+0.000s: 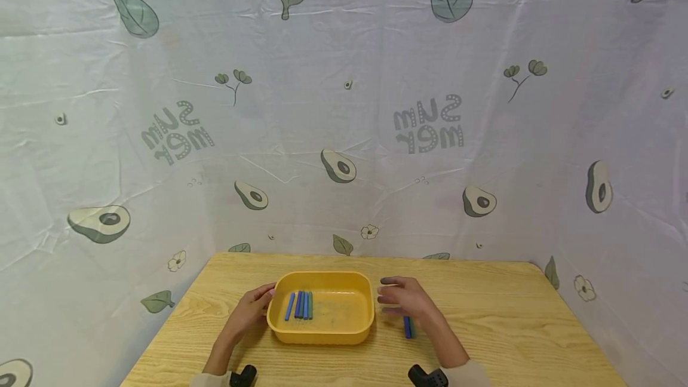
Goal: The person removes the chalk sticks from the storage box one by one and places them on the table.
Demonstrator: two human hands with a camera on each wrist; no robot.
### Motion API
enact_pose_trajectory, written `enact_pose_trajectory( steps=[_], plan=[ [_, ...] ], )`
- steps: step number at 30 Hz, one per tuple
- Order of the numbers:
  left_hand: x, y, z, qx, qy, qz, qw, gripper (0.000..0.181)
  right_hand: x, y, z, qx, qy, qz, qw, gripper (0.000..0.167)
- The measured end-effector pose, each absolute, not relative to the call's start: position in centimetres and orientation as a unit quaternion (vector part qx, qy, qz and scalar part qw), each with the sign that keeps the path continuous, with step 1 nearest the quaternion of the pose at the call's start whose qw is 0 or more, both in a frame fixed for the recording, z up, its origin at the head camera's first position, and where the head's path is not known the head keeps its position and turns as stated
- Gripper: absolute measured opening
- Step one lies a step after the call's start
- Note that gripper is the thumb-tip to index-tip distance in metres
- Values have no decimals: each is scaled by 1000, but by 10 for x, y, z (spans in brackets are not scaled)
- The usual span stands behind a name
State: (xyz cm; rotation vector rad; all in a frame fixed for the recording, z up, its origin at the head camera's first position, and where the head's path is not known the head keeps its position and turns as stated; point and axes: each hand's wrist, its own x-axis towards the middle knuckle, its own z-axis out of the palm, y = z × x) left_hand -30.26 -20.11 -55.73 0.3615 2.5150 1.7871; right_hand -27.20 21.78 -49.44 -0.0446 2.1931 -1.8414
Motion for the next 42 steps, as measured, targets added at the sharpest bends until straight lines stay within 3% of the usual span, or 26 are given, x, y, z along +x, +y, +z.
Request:
enact_pose_trajectory(
  steps=[11, 20, 42],
  plan=[
    [-304, -204, -559, 123, 814, 568, 22, 49, -274, 210, -488, -9, 740, -656, 147, 57],
    [-302, -203, -559, 124, 804, 581, 27, 50, -274, 205, -482, -26, 745, -653, 134, 61],
    [-301, -202, -559, 118, 804, 582, 25, 50, -284, 186, -482, -52, 710, -682, 167, 59]
  ],
)
